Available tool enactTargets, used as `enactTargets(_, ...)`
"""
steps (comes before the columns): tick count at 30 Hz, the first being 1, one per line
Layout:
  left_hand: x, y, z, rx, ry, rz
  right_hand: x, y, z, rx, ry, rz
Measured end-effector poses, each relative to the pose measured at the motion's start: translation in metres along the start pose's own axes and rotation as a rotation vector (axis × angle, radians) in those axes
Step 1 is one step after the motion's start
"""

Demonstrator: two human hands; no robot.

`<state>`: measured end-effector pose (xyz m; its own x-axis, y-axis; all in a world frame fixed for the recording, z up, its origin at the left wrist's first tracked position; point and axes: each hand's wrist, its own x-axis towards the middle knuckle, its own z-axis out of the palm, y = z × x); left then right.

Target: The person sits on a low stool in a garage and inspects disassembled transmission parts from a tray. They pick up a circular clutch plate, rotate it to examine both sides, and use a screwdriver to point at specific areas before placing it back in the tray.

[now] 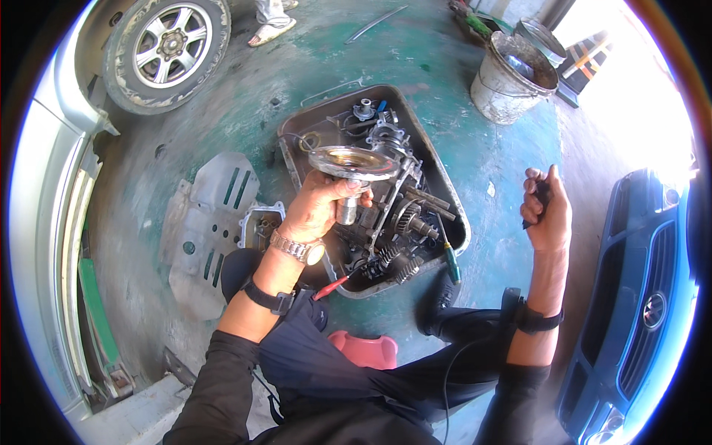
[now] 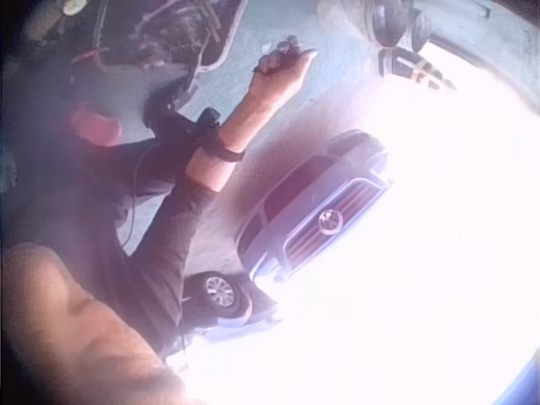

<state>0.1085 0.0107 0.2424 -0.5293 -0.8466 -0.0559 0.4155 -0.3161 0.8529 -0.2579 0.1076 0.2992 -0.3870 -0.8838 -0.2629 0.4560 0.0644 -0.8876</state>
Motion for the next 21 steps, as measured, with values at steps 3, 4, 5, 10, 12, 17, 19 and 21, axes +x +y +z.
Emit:
enactTargets(3,0.002,0.000,-0.004,-0.007,-0.033,0.013,0.011,-0.019,-0.034,0.102,0.083,-0.125)
enactTargets(4,0.002,-0.001,-0.005,-0.015,-0.042,0.015,0.015,-0.024,-0.046,0.154,0.108,-0.187)
enactTargets(5,0.001,-0.002,-0.005,-0.044,-0.012,0.029,0.018,-0.029,-0.058,0.196,0.186,-0.157)
enactTargets(10,0.002,-0.001,-0.009,-0.045,-0.043,0.018,0.034,-0.012,-0.086,0.081,0.350,-0.021)
enactTargets(12,0.003,-0.003,-0.009,-0.047,-0.035,0.029,0.040,-0.008,-0.087,0.086,0.309,-0.027)
enactTargets(17,0.006,-0.006,-0.008,-0.030,-0.047,0.000,0.049,-0.005,-0.086,0.079,0.320,0.010)
enactTargets(19,0.007,-0.006,-0.008,-0.023,-0.065,0.001,0.050,-0.003,-0.086,0.048,0.338,0.006)
enactTargets(21,0.007,-0.007,-0.008,-0.027,-0.045,-0.005,0.050,-0.001,-0.085,0.029,0.347,0.008)
